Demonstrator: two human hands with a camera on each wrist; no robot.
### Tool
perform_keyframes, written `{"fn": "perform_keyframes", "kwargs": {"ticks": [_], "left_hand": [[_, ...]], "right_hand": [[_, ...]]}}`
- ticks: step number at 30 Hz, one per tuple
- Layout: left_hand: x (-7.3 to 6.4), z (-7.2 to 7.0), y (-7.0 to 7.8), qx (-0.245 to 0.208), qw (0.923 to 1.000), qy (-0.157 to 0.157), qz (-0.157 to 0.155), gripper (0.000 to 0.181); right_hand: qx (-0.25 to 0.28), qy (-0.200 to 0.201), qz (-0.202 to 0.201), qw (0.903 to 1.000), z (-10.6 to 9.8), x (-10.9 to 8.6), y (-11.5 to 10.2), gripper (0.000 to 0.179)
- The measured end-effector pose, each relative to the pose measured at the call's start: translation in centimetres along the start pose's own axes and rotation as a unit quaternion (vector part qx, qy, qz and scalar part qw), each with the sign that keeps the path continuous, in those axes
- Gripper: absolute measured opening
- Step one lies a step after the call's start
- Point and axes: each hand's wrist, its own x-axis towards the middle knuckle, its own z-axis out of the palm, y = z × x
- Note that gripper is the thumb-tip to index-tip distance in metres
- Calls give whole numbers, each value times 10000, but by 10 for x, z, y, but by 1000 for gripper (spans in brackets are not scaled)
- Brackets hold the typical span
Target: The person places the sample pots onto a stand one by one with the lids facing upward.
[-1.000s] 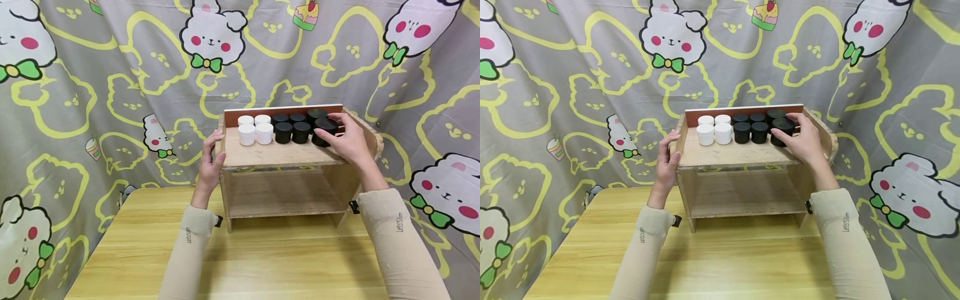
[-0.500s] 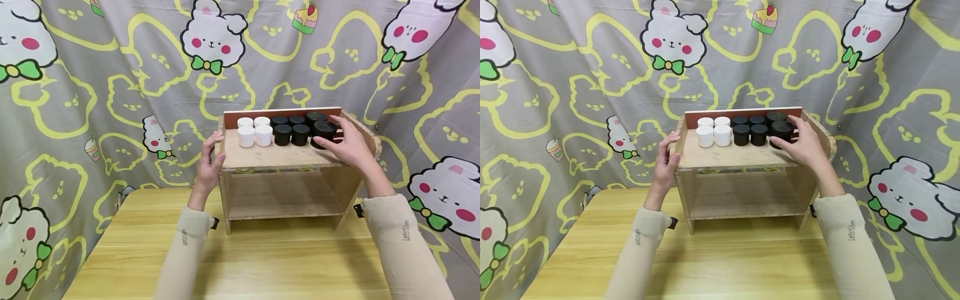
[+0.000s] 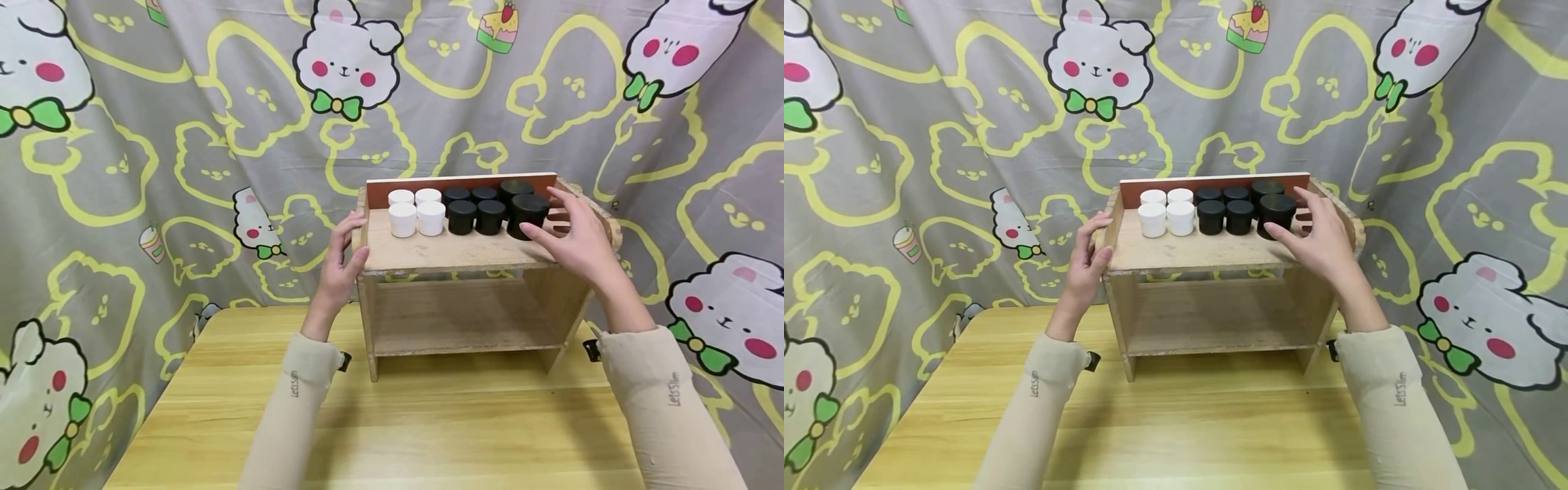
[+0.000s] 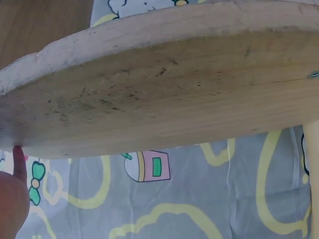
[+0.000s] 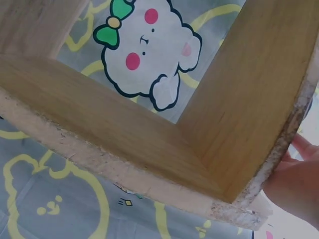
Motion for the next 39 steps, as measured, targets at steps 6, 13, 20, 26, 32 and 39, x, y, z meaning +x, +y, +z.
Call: {"fn": "perform_keyframes", "kwargs": {"ticks": [6,13,20,26,32,39], "left_hand": [[1,-1,0,119,9999,-83,60,48],[1,-10,3,259,9983,-513,-34,52],[-12,-45,19,1668,9769,-1261,-448,61],[-38,-80,33,3415,9255,-1636,-35,65],[-65,-114,47,5059,8424,-1499,1095,73],[-96,-149,63,5661,8005,-1207,1558,74]], "right_hand": [[8,247,-40,9997,-2,-6,-1,84],[-106,471,-233,9986,-2,-17,-1,79],[-362,940,-887,9910,9,-38,-3,68],[-860,1270,-1867,9704,19,-61,3,70],[-1896,2082,-3227,9037,24,-77,9,78],[-2402,2610,-4028,8438,32,-89,13,75]]}}
